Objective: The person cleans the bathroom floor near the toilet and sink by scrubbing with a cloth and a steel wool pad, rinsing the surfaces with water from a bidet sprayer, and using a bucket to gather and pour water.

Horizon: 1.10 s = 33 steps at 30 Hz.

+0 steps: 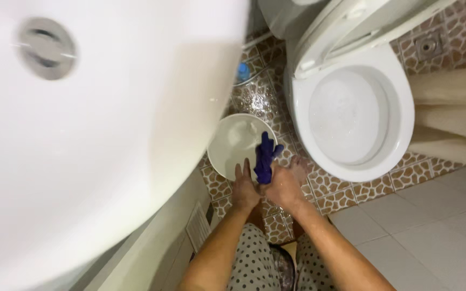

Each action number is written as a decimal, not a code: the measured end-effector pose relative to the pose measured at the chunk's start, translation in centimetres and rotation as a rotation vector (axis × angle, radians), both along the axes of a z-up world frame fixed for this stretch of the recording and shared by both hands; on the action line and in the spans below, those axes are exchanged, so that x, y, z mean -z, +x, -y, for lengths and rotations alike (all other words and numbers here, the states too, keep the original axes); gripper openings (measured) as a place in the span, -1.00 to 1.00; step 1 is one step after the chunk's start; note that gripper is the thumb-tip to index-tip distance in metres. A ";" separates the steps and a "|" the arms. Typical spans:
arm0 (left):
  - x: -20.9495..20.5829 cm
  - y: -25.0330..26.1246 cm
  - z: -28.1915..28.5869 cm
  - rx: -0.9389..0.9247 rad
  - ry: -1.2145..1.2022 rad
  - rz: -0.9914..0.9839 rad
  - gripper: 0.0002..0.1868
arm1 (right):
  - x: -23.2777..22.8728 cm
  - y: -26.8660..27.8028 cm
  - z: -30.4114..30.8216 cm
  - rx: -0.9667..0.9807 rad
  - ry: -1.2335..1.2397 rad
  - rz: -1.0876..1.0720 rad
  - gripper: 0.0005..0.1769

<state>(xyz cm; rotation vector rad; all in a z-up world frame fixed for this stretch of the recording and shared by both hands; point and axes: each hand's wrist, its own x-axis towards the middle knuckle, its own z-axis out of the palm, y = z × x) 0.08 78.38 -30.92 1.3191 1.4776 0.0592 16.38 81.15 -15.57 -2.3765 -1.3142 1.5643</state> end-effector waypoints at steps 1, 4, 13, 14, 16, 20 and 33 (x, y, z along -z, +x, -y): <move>-4.6 0.2 -0.1 -0.053 -0.037 0.059 0.41 | -2.9 0.1 0.5 -0.135 -0.012 0.046 -0.90; -16.3 0.9 -1.2 0.289 0.085 -0.033 0.42 | -11.9 1.1 2.2 -0.168 0.130 -0.172 -0.81; -45.3 1.2 -4.3 -0.400 0.043 0.415 -0.53 | -29.6 4.6 0.8 0.423 0.569 -0.780 -0.06; -47.7 1.4 -5.0 -0.481 0.127 0.569 -0.54 | -31.3 4.2 -0.4 0.486 0.553 -0.981 0.01; -51.5 1.5 -7.1 -0.545 0.314 0.702 -0.56 | -34.3 2.5 -4.4 0.525 0.527 -1.304 0.06; -56.3 -0.9 -13.1 -0.232 0.960 0.241 -0.49 | -38.9 -0.3 -12.8 0.588 0.280 -1.294 -0.19; -61.9 -6.6 -40.6 0.257 1.001 -0.264 -0.32 | -36.9 -9.2 -27.1 -0.209 0.704 -0.166 -0.26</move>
